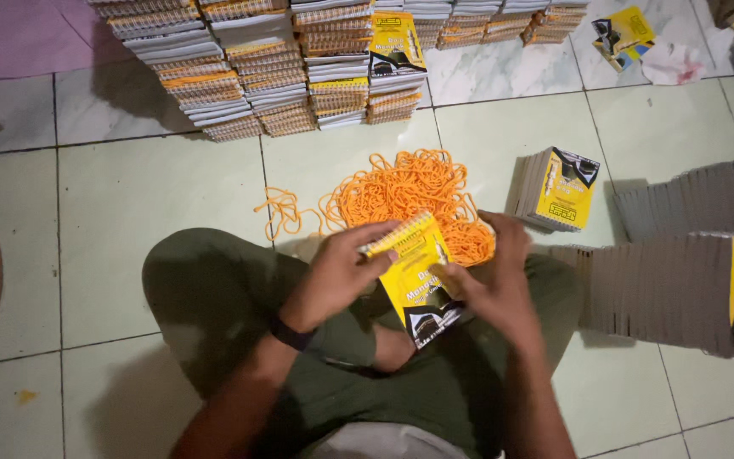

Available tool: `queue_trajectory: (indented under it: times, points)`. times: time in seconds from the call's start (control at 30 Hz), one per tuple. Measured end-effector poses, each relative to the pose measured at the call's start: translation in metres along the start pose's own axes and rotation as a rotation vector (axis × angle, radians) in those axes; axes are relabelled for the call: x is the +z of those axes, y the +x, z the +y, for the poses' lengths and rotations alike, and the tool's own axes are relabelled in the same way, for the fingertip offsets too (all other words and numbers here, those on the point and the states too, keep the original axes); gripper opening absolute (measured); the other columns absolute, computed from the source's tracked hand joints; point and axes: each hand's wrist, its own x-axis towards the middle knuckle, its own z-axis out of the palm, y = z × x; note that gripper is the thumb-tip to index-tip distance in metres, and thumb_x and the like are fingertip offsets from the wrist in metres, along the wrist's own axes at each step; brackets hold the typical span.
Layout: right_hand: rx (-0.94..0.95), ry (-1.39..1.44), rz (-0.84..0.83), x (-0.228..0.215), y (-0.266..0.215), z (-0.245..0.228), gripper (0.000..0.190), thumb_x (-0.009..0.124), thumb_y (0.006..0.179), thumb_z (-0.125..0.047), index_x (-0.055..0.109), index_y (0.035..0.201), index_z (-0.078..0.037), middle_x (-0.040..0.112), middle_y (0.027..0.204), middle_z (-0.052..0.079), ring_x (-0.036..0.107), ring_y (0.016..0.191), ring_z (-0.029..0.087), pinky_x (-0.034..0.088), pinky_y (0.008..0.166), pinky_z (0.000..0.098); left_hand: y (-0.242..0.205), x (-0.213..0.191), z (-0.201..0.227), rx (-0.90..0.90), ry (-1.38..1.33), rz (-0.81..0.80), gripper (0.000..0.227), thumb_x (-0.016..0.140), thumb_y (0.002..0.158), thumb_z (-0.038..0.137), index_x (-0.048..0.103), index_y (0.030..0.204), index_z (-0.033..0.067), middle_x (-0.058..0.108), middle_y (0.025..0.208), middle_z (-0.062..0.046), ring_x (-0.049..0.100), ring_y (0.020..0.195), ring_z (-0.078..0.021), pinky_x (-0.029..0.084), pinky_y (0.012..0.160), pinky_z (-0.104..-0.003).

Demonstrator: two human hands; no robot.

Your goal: The person sits on the floor and bundles stacks of yellow-covered notebooks using orange rubber bands. They pick up a stack, wrap a rubber band around it by hand, and place the finished bundle onto a larger pile of completed notebooks.

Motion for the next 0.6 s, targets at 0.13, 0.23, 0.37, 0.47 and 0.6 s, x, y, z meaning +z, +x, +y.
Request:
queue_trajectory:
  times: [0.13,0.23,0.37,0.47,0.6]
  points:
    - [0.146,0.505,-0.317,0.016,-0.003,0.063,0.083,0.078,0.084,-0.011,0.037,0.156,-0.005,0.063,0.12,0.018,0.064,0.105,0.027,0.06,0.083,0.0457,0.037,-0.015,0.009,0.014,-0.063,-0.034,0.056,0.073,0.091,0.011,0.054,0.142,-0.0038,0.061,0.136,-0.031,0.062,0.127,-0.04,0.058,0.093,-0.043]
    - [0.258,0.878,-0.114,0.031,0.018,0.066,0.058,0.069,0.091,-0.003,0.047,0.144,0.005,0.062,0.116,0.023,0.066,0.077,0.023,0.061,0.044,0.0332,0.073,-0.014,0.012,0.066,-0.269,-0.035,0.066,0.075,0.089,0.007,0.046,0.147,-0.0043,0.061,0.136,-0.027,0.057,0.131,-0.0324,0.056,0.099,-0.041]
    - [0.325,0.819,0.026,0.048,0.058,0.077,0.054,0.064,0.096,-0.006,0.047,0.146,0.003,0.065,0.117,0.023,0.069,0.087,0.026,0.063,0.064,0.038,0.118,-0.008,-0.024,-0.217,-0.497,0.055,0.086,0.08,0.09,0.024,0.031,0.156,-0.0009,0.062,0.129,-0.019,0.067,0.112,-0.0248,0.062,0.084,-0.035]
    - [0.447,0.894,0.078,0.1,0.065,0.131,0.057,0.066,0.096,-0.006,0.046,0.148,0.002,0.065,0.115,0.021,0.07,0.088,0.026,0.064,0.067,0.0373,0.137,-0.001,-0.083,-0.337,-0.491,0.099,0.087,0.079,0.091,0.021,0.028,0.158,-0.0015,0.063,0.133,-0.02,0.066,0.117,-0.0296,0.06,0.087,-0.037]
    - [0.604,0.998,0.124,0.127,0.065,0.147,0.051,0.065,0.097,-0.003,0.051,0.146,-0.001,0.065,0.097,0.02,0.069,0.074,0.023,0.064,0.057,0.0335,0.147,0.004,-0.106,-0.355,-0.332,0.229,0.052,0.071,0.097,0.014,0.049,0.14,-0.0054,0.066,0.131,-0.025,0.063,0.126,-0.0324,0.053,0.105,-0.044]
